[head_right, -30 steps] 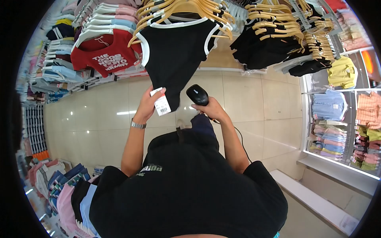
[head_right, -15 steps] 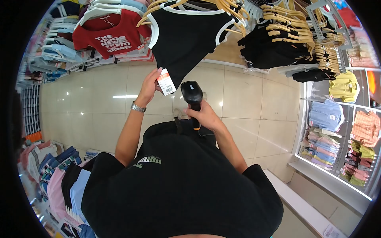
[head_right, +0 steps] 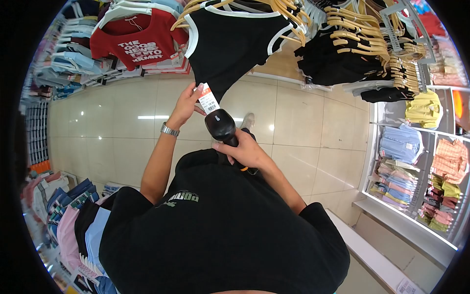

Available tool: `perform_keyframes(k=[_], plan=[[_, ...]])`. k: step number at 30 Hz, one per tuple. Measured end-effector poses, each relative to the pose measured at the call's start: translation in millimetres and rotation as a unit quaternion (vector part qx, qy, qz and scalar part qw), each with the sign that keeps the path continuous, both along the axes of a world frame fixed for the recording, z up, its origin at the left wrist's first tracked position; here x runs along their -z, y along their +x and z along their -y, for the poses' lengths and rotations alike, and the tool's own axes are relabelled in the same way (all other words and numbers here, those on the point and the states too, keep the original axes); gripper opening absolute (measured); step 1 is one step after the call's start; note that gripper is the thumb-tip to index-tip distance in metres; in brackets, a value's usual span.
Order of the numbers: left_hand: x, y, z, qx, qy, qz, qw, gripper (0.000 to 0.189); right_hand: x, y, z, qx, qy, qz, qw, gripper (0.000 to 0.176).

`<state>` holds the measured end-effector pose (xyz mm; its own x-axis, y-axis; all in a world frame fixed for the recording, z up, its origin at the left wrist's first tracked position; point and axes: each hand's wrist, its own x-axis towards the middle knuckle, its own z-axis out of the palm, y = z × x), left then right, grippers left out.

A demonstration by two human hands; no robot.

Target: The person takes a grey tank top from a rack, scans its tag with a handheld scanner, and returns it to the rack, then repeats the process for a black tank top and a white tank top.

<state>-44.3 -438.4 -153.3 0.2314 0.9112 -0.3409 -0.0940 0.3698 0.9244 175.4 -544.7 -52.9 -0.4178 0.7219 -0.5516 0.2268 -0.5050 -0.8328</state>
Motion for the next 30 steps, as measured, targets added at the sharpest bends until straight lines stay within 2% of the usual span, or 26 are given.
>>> perform_keyframes(k=[8, 11, 17, 26, 30], plan=[[5.3, -1.1, 1.3, 0.004, -0.01, -0.007, 1.0, 0.05, -8.5, -6.5, 8.1, 0.033, 0.017, 0.014, 0.999, 0.036], [2.0, 1.1, 2.2, -0.001, -0.001, -0.012, 1.0, 0.036, -7.9, -6.7, 8.5, 0.03, 0.016, 0.018, 0.999, 0.036], [11.4, 0.7, 2.0, -0.003, 0.0, -0.005, 1.0, 0.039, -11.8, -7.7, 9.7, 0.035, 0.024, 0.038, 0.998, 0.035], [13.9, 0.0, 4.1, -0.01, -0.017, -0.02, 1.0, 0.06, -12.6, -6.7, 10.0, 0.04, 0.01, 0.059, 0.997, 0.032], [20.0, -0.8, 3.0, -0.005, -0.018, -0.015, 1.0, 0.064, -9.1, -6.0, 11.0, 0.037, 0.017, 0.068, 0.997, 0.032]])
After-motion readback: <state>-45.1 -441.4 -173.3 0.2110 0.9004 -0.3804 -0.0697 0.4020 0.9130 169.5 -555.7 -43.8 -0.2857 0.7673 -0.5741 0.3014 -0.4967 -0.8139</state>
